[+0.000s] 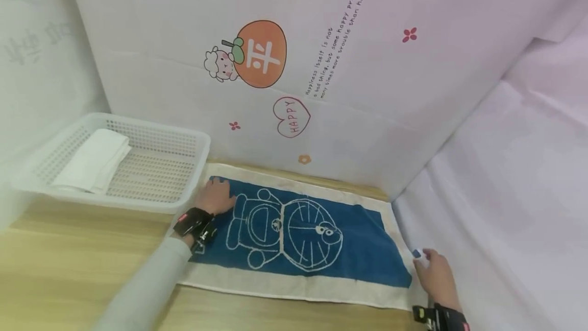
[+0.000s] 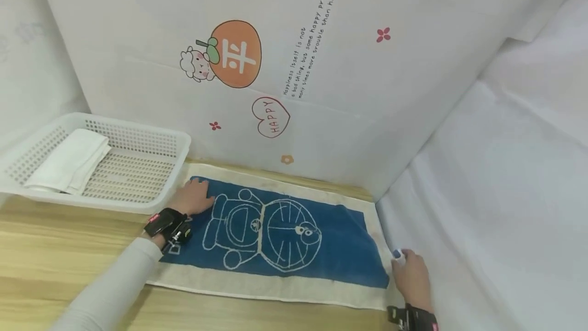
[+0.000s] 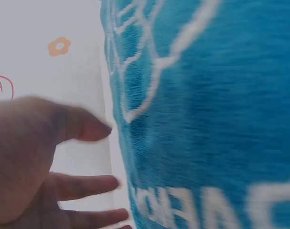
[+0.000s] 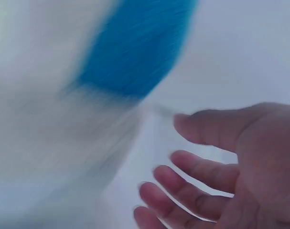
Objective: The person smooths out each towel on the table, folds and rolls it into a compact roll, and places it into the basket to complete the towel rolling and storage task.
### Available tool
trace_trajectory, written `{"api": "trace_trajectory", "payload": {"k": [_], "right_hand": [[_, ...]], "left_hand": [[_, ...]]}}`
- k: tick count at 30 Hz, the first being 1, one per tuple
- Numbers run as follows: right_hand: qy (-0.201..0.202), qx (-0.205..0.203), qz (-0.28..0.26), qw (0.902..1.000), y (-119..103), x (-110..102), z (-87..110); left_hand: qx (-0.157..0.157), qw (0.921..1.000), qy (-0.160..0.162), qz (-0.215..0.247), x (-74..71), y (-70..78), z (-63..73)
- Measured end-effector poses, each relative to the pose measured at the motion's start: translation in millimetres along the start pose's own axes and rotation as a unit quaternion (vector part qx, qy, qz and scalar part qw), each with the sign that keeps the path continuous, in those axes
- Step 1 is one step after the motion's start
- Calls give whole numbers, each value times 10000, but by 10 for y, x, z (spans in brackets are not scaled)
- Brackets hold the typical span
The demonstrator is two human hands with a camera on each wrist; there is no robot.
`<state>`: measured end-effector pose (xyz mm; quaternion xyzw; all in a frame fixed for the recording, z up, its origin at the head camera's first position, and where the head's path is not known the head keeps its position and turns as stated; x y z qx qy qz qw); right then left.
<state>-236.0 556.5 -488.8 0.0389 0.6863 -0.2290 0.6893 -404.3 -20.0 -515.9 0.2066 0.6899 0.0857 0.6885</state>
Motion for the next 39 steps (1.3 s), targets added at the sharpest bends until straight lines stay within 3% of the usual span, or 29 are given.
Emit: {"api": "trace_trajectory", "payload": {"k": [4,9,14,20,26,33,36,39], "right_hand": [[114,-662,-361,9971,-455,8,-294],[78,-1688,-490,9844,-950,52,-700],[53,-2375,-542,9699,-1259,245,-1096],[6,-2932,-748,9531,-1432,535,-1499],[-91,-3024,-801,9498,-1489,754,-1688],[58,-2702,-296,9623,-1410,774,-1618],[240,-2994,-205,9536,-1435,686,-1584],[620,-3425,-124,9374,-1467,527,-1547]], "left_hand": [[264,9981,546,124,-108,98,-267],[263,9965,774,168,-75,58,-586],[183,9977,655,72,-23,-76,-808],[95,9985,527,-64,26,-184,-952],[57,9977,654,-183,5,-200,-1030],[150,9977,649,82,-133,-23,-845],[268,9987,425,-26,-257,77,-794],[399,9990,-115,-133,-330,122,-805]]}}
Point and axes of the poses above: each hand's wrist, its own z-axis away from the middle knuckle, its own x-axis out of the palm, y = z × x, the point moved 7 cm from there along -z, towards the middle knuckle, and after that the axes turned 6 degrees about y, right-handed, at the moved point
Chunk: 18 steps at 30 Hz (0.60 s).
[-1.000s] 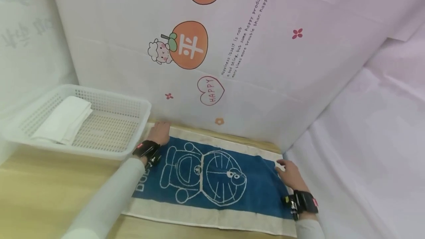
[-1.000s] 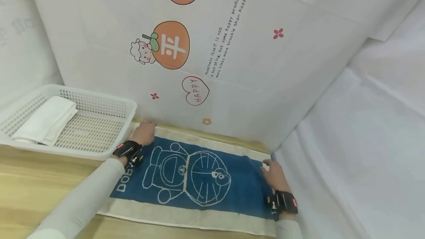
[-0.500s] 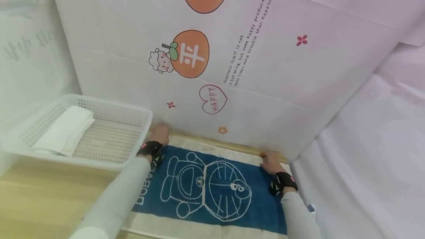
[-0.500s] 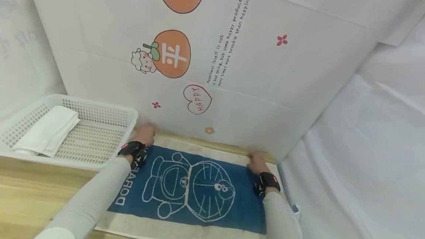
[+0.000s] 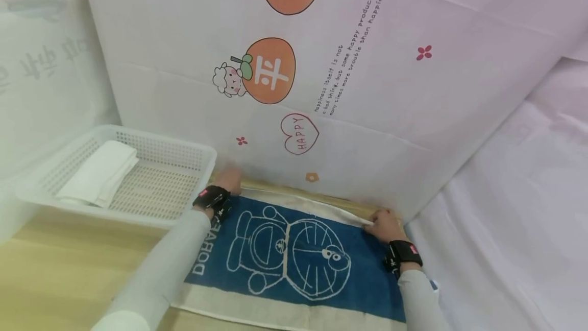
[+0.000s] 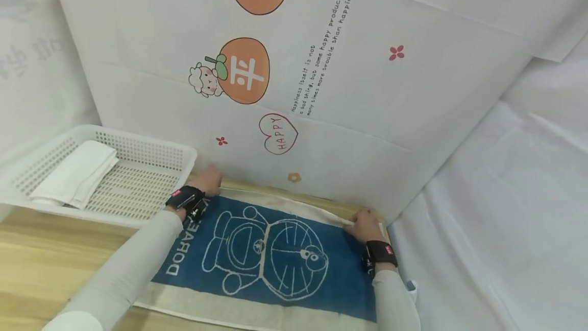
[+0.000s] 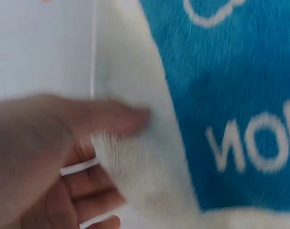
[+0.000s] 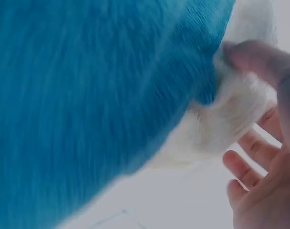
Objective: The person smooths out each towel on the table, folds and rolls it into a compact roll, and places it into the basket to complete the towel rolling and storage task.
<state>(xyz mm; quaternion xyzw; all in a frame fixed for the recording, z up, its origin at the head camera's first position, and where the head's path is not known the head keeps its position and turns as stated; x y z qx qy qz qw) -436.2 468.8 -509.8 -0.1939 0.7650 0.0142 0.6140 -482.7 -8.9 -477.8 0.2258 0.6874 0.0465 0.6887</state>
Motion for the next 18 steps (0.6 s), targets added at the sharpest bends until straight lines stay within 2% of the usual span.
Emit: {"api": "trace_trajectory", "payload": {"k": [2,4,5,10,14,16,18], "right_hand": [[165,-249,127,9995,-8,-101,28],[233,-303,188,9991,8,-215,66],[189,-276,54,9994,25,-269,91],[-211,497,-653,9964,212,-472,269],[-443,740,-677,9940,384,-525,430],[-393,775,-633,9942,463,-560,491],[-240,726,-586,9954,515,-623,537]], "left_hand": [[94,9992,-384,5,-20,-16,-13],[215,9979,-599,153,-55,-44,-32],[266,9973,-633,243,-78,-61,-44],[507,9953,-543,626,-206,-150,-24],[668,9938,-592,664,-276,-158,85],[897,9939,-483,433,-319,-115,142],[1089,9937,-240,149,-369,-73,183]]}}
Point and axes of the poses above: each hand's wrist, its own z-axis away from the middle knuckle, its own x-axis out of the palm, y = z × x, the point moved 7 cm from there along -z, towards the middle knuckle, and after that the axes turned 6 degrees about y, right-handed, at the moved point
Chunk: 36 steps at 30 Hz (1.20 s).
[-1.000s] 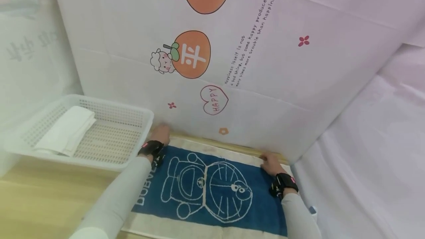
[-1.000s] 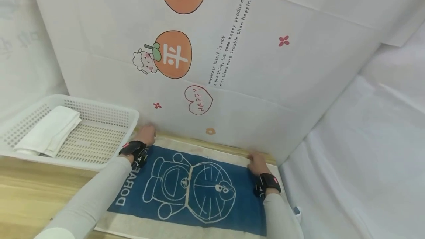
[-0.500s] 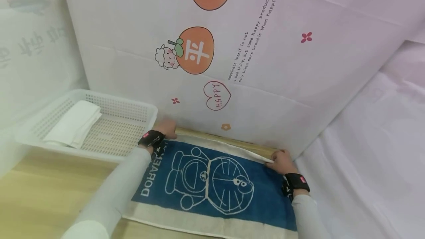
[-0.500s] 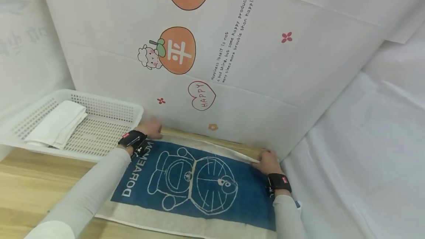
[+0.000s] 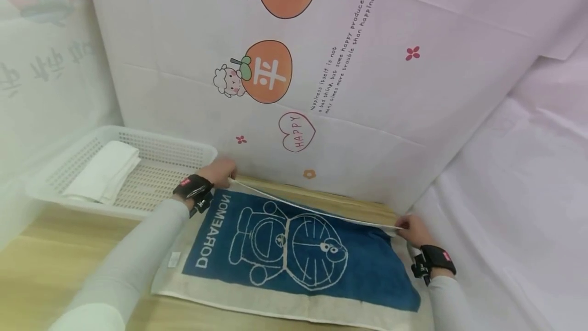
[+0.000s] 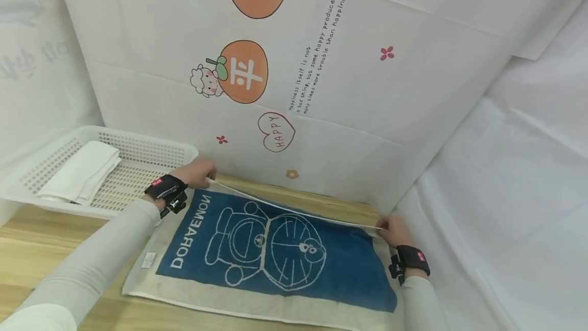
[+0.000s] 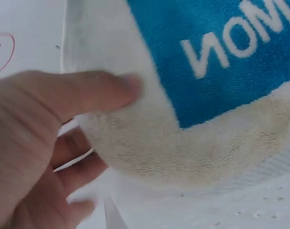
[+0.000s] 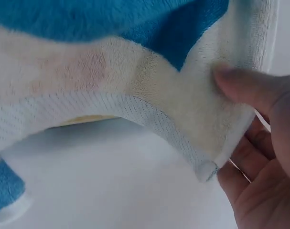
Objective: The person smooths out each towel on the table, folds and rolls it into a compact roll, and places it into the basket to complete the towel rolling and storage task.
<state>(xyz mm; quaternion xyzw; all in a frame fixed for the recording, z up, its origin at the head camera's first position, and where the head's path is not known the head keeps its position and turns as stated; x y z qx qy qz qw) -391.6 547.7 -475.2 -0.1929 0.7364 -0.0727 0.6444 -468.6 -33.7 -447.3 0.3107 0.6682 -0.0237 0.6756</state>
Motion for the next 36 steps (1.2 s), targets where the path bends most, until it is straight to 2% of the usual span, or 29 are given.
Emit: {"api": "trace_trajectory", "payload": {"k": [3,9,15,19,24,30,34,36], "right_hand": [[326,25,199,9993,27,-116,6],[873,49,346,9956,-93,-381,-50],[1368,-135,424,9896,-203,-639,-95],[1537,-91,448,9871,-260,-767,-98],[1620,23,443,9858,-321,-816,-78],[1521,-201,379,9874,-320,-659,-16],[1639,-269,359,9855,-355,-703,72],[1723,-171,311,9844,-406,-782,150]], "left_hand": [[84,9985,352,-406,-49,18,30],[-128,9963,791,-308,-168,-18,47],[-180,9966,798,-51,-274,-26,94],[-196,9967,772,170,-321,15,152],[-147,9953,872,405,-363,135,259],[108,9930,1062,507,-409,294,360],[342,9884,1379,541,-566,368,429],[440,9854,1560,521,-654,396,505]]}}
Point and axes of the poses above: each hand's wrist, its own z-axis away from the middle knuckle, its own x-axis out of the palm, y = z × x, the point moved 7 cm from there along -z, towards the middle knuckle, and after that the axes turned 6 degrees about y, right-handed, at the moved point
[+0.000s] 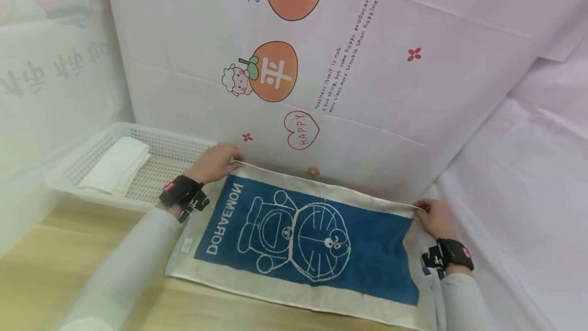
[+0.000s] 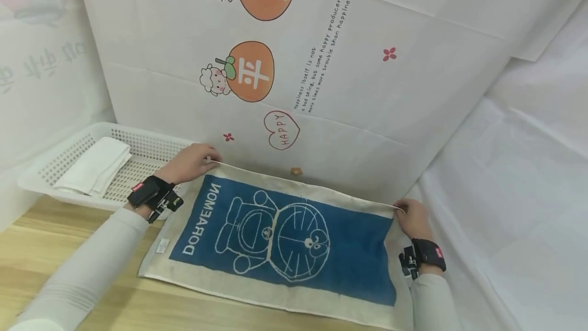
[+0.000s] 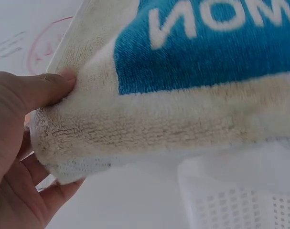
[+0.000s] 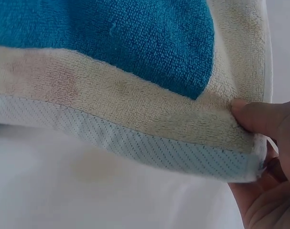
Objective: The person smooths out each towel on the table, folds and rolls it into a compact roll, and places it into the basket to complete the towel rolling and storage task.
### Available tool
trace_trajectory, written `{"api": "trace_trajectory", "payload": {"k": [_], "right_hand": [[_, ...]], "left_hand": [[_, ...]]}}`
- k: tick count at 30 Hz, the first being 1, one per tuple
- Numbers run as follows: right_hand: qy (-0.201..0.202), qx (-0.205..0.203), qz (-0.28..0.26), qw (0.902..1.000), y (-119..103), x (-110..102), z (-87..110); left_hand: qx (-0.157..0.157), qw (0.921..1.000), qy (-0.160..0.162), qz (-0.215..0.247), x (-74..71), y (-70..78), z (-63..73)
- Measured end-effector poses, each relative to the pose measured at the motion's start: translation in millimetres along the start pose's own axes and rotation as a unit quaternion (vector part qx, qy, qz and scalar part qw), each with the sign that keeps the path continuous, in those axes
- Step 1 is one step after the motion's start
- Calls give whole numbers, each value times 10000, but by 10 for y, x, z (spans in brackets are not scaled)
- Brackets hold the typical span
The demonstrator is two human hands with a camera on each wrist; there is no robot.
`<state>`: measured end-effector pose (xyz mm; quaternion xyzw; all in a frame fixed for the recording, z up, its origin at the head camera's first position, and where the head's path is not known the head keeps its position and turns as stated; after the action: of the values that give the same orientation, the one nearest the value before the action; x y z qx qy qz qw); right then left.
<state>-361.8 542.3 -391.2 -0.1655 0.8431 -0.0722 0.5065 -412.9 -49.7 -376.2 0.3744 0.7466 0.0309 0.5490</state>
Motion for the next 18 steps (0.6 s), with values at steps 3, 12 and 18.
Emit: {"api": "trace_trajectory", "payload": {"k": [3,12,18], "right_hand": [[220,189,68,9996,-28,-127,171],[-213,615,22,9979,-137,-16,930],[413,719,220,9963,-277,-247,1325]], "left_hand": [[15,9999,86,130,-40,56,164],[-67,9980,-485,401,478,13,1146],[202,9989,284,328,352,-8,1470]]}}
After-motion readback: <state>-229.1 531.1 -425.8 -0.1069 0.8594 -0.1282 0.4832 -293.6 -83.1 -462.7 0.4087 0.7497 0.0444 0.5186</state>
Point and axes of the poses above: each hand's wrist, its own z-axis away from the middle knuckle, its own x-axis out of the palm, y = z × x, the point moved 7 cm from there along -z, towards the middle knuckle, and after that the axes turned 6 degrees about y, right-handed, at the moved point
